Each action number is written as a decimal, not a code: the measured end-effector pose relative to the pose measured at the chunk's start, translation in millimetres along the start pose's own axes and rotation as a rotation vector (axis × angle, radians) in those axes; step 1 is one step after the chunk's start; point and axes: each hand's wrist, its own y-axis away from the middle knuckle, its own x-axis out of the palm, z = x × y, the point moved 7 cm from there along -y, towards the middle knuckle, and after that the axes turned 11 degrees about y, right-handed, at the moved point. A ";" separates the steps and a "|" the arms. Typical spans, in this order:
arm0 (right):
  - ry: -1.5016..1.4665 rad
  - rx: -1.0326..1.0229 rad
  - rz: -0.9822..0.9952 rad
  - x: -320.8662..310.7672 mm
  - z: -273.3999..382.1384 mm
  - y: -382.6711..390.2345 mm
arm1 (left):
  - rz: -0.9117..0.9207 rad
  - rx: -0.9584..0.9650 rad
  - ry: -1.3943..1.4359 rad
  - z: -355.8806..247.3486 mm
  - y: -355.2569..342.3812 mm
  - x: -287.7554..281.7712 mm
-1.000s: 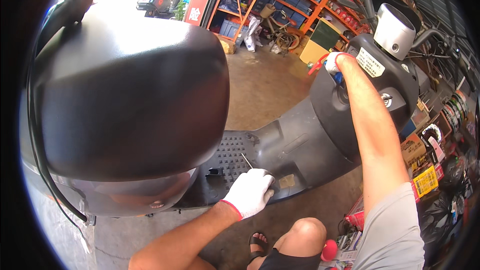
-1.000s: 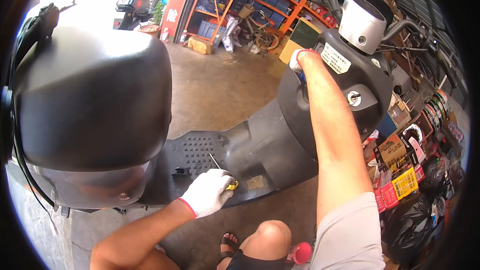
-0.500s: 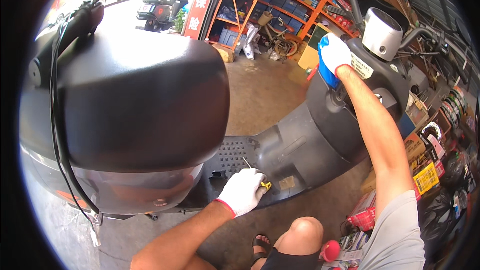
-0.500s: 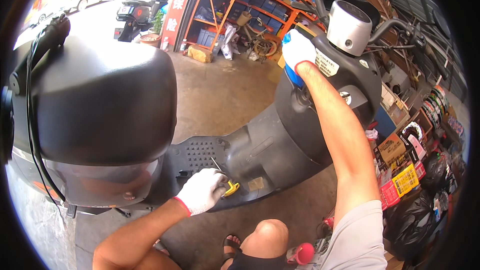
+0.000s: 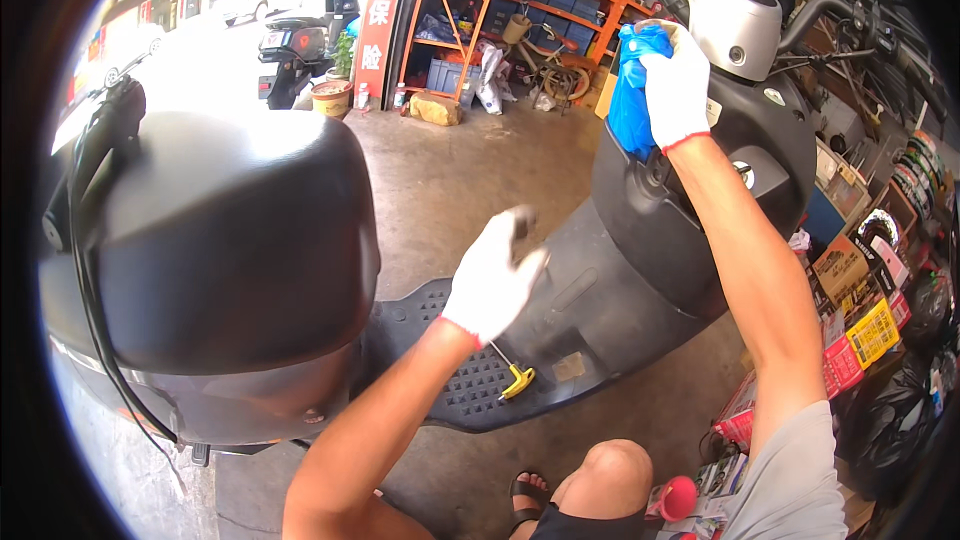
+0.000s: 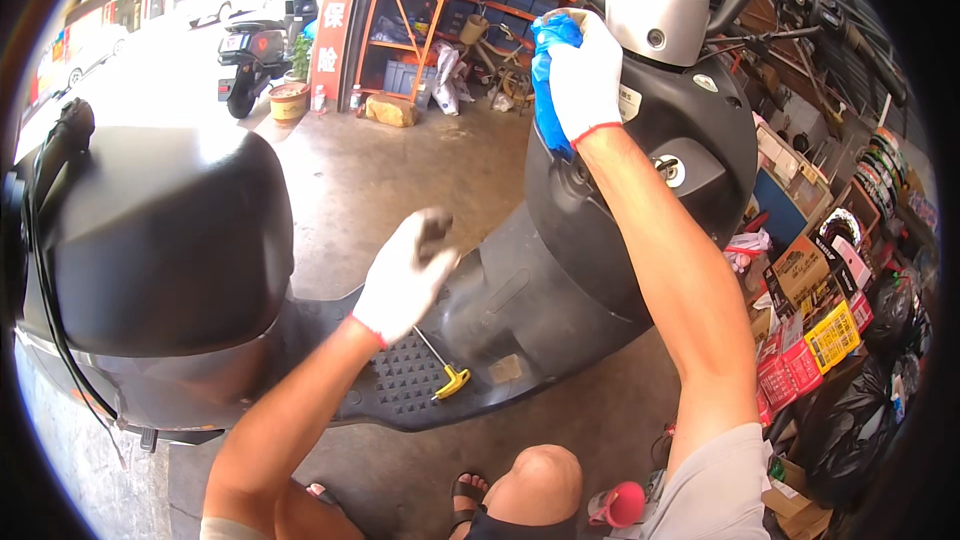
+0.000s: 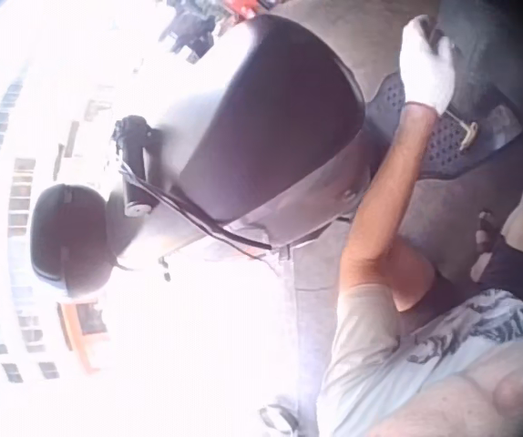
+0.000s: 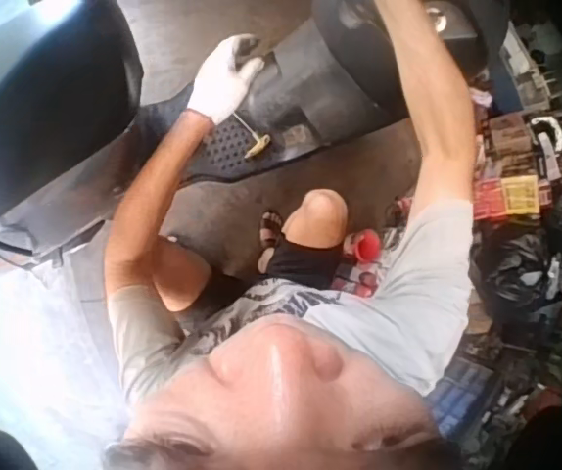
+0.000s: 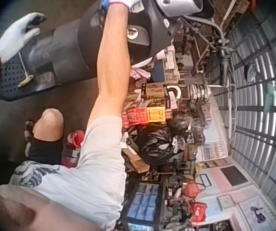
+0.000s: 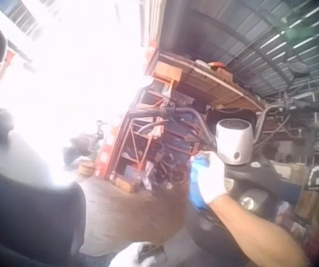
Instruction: The person puts on gloves and uses a screwdriver to remove screws from the front panel of a scooter. They place a blue plastic bag on the seat, then continue unscrewing and removing the front cover to access the internal components.
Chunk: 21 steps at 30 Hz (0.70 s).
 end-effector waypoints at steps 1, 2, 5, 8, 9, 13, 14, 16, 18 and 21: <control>0.003 -0.025 -0.002 -3.2 3.6 1.7 | -0.042 0.060 0.028 -8.1 -23.0 5.4; 0.014 -0.055 0.029 -9.8 -0.6 0.9 | -0.057 0.066 0.047 -17.2 -44.5 15.3; 0.068 -0.124 0.036 -20.3 17.1 11.7 | -0.099 0.090 -0.041 -42.8 -99.9 41.0; 0.076 -0.140 0.084 -27.5 26.6 19.0 | -0.055 0.178 -0.008 -57.3 -151.8 71.3; 0.073 -0.121 0.112 -23.7 40.0 23.3 | 0.001 0.291 0.091 -61.2 -165.4 74.6; 0.042 -0.265 0.234 -17.0 60.4 30.1 | 0.063 0.486 0.118 -58.8 -190.0 81.4; 0.086 -0.353 0.234 -15.1 63.4 30.9 | 0.010 0.476 0.096 -56.8 -188.6 77.8; 0.061 -0.333 0.249 -17.5 64.0 36.5 | -0.102 0.466 0.072 -56.2 -185.5 72.8; 0.051 -0.350 0.275 -19.5 68.5 42.9 | -0.227 0.463 0.074 -63.0 -180.9 67.8; 0.064 -0.419 0.303 -49.5 67.1 47.3 | -0.354 0.442 0.136 -61.3 -183.8 54.5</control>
